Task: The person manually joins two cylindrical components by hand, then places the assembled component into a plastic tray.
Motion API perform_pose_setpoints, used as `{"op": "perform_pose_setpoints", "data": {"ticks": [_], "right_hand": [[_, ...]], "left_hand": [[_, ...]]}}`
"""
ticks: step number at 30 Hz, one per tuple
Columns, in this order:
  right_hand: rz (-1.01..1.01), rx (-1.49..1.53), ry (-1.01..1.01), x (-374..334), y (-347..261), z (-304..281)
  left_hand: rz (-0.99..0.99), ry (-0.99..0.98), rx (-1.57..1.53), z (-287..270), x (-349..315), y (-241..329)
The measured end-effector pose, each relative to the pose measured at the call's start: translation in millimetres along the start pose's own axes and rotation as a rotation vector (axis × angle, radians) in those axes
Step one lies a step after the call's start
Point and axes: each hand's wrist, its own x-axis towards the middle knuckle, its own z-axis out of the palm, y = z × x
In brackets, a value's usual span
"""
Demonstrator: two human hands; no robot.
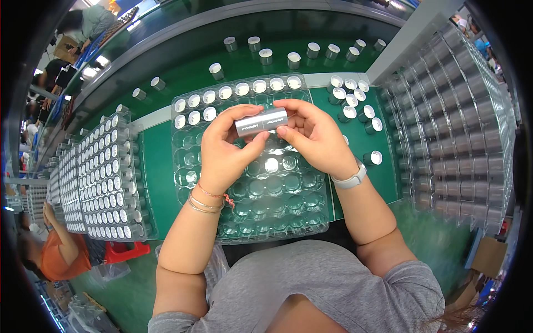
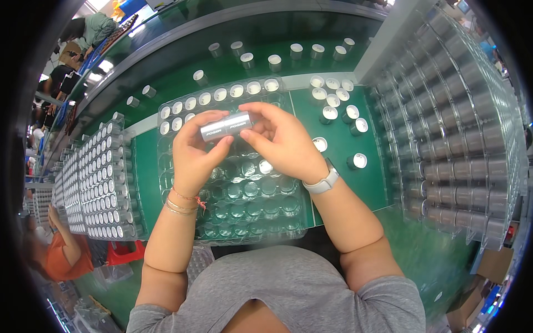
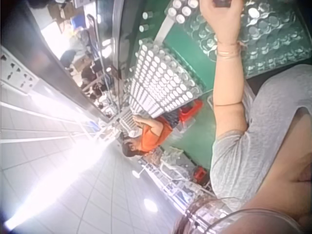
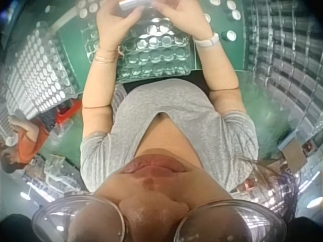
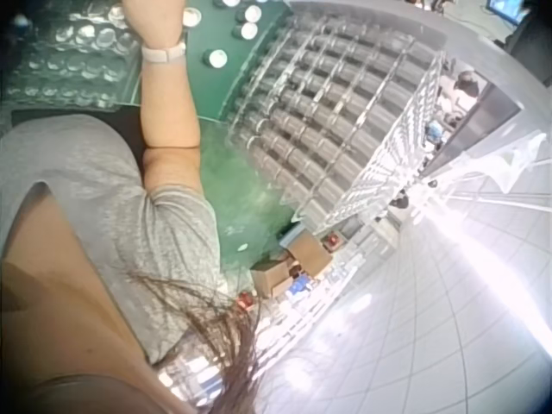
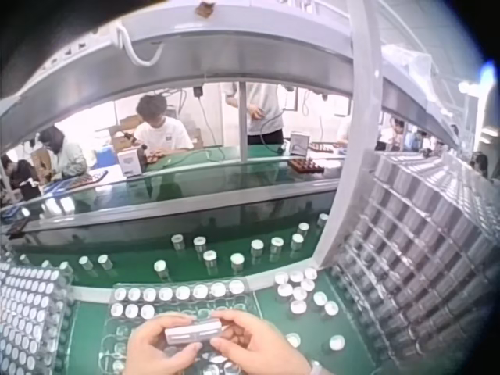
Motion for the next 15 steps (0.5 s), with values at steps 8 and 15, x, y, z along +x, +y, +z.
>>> {"op": "perform_pose_setpoints", "data": {"ticks": [8, 15], "right_hand": [[0.042, -0.033, -0.008, -0.1, -2.0, -1.2], [0.057, -0.017, -0.012, -0.8, -2.1, -1.1]], "left_hand": [[-0.010, 0.008, -0.022, 0.9, 0.0, -0.2], [-0.015, 0.015, -0.026, 1.7, -0.3, 0.8]]}}
